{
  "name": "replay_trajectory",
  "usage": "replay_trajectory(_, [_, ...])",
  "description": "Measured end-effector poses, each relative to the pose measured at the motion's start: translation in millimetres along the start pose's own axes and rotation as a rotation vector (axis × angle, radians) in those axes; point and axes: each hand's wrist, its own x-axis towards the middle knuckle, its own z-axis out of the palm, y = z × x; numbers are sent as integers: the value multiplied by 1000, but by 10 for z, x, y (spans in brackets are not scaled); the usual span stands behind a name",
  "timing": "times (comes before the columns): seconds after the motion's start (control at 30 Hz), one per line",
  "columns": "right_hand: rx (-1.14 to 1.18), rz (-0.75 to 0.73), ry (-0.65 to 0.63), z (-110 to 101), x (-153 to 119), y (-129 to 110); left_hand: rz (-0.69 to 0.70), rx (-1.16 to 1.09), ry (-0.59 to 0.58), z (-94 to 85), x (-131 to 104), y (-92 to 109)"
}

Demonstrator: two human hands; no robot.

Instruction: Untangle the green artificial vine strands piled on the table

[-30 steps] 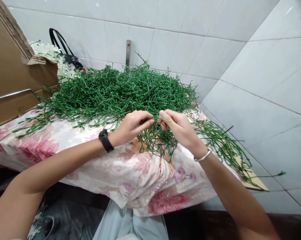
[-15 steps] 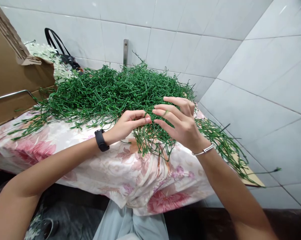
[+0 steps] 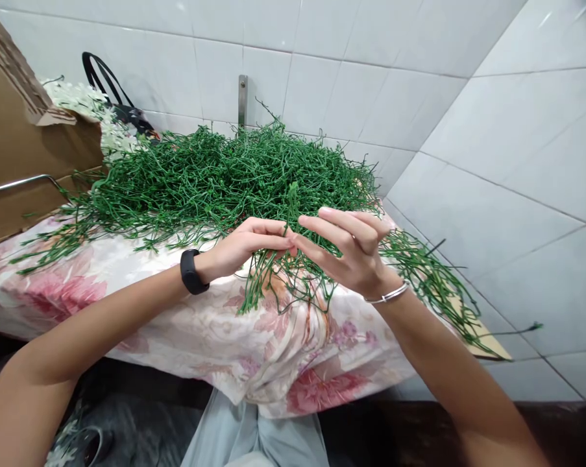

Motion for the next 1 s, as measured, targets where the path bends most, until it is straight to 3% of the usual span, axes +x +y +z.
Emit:
replay_trajectory(0.33, [-43,-126,26,-35,2,-4,-20,18,103,17,26,-45])
replay_trajectory(0.57, [2,2,-155,15,0,-2,-43,0,107,-18,38,6])
replay_trajectory(0.87, [-114,-60,-23,-15,7,-61,-76,-65,26,-3,15,-31])
replay_trajectory(1.0, [-62,-26,-23,40,-22,-59,-51,-49,29,-2,14,-8])
